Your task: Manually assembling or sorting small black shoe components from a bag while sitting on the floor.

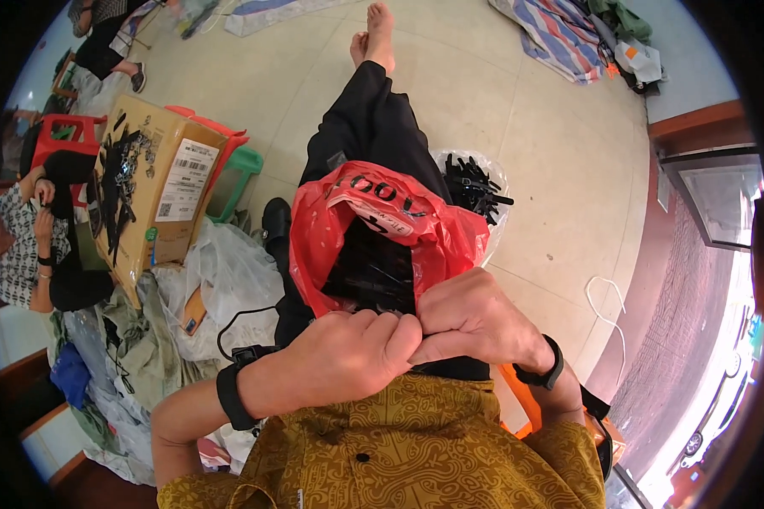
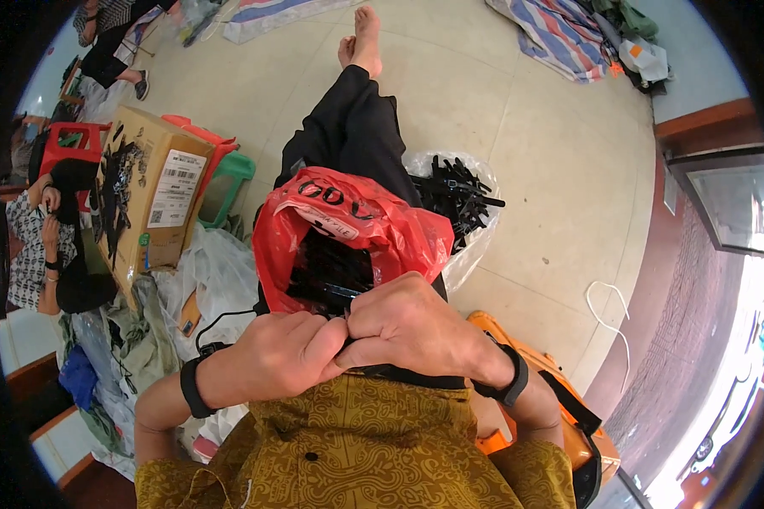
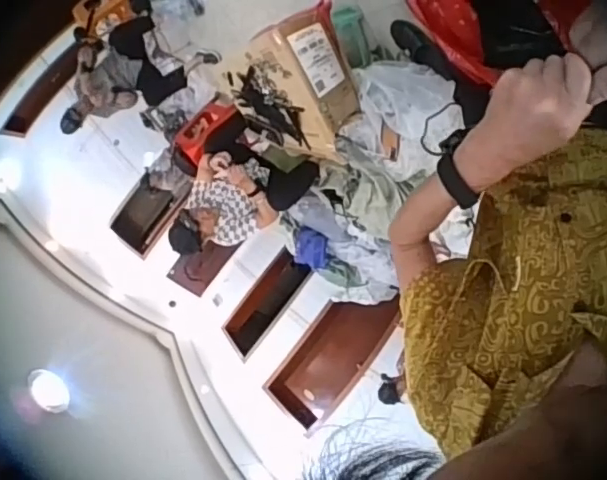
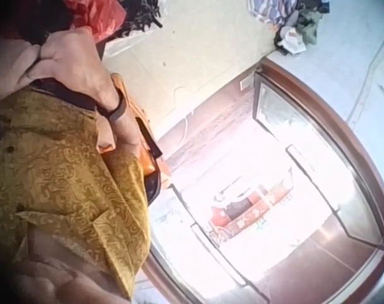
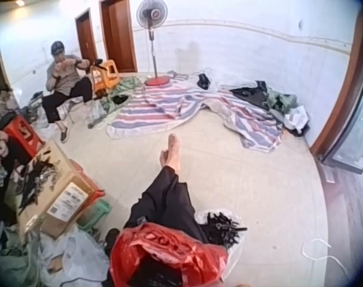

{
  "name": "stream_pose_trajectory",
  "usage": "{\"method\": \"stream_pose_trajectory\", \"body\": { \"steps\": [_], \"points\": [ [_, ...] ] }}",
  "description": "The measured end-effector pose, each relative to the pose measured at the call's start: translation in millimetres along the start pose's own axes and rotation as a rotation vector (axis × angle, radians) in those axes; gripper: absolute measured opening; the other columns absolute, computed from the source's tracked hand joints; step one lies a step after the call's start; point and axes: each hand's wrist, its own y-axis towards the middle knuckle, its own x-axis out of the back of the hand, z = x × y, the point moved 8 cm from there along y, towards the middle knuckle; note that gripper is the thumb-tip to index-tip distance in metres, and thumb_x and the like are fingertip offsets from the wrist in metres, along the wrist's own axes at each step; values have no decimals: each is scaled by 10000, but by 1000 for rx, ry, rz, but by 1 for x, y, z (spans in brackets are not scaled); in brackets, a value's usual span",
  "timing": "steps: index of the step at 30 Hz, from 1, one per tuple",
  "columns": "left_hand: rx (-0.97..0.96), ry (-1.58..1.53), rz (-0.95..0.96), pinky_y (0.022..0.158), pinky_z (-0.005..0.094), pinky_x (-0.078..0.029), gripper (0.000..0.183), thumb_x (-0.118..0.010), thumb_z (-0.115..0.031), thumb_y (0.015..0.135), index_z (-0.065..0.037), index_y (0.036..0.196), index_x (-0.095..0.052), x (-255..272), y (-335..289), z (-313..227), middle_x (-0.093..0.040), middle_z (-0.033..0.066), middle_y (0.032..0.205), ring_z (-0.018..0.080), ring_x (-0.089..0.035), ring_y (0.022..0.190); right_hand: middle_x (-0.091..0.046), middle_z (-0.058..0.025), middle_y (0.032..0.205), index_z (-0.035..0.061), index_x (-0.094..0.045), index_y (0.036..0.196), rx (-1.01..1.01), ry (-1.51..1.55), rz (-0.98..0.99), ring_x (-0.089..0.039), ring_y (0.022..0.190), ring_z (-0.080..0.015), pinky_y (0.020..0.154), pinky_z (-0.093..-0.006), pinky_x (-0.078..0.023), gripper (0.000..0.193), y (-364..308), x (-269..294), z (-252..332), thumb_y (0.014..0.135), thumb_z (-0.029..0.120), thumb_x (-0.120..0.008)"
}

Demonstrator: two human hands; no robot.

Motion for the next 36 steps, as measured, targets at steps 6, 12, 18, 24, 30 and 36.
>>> {"method": "stream_pose_trajectory", "body": {
  "steps": [6,12,18,24,30,36],
  "points": [
    [-7,-12,-24,395,229,-378,249,-617,-208,676,-31,762,-464,0,1,-2,-382,0,555,120,-460,461,-491,-75,546,40,-610,654,-38,23,10,-507,523,-222,478,-304,-379,172,-2,-1,0,666,194,-684],
    [-31,-72,-61,407,233,-390,247,-632,-171,668,-17,796,-488,9,0,2,-389,6,558,124,-461,463,-409,-70,509,18,-504,560,55,124,-59,-439,478,-216,446,-313,-323,265,-2,0,6,646,171,-703],
    [-92,-135,-223,415,239,-407,289,-651,-172,661,5,842,-511,13,-9,-2,-429,22,586,134,-478,480,-313,-58,493,22,-366,502,215,341,-152,-341,450,-217,428,-331,-245,409,-11,-12,7,612,168,-732],
    [-87,-220,-302,412,246,-407,293,-653,-195,681,10,835,-511,18,-15,-4,-443,27,589,139,-477,475,-299,-62,487,13,-358,494,268,522,-157,-319,447,-229,437,-332,-225,435,-12,-20,4,601,188,-742],
    [-19,-198,-186,398,249,-398,282,-660,-226,684,-22,774,-488,17,-6,-4,-445,20,576,134,-487,465,-328,-50,477,0,-382,504,56,573,-93,-336,446,-168,441,-309,-236,389,-12,-16,-3,651,163,-703],
    [-31,-312,-134,379,265,-388,261,-672,-188,661,-55,716,-454,11,-3,1,-400,16,537,147,-486,447,-385,-42,478,-7,-442,499,-81,503,-123,-361,464,-136,451,-279,-272,321,-14,-17,-6,645,131,-692]
  ]
}}
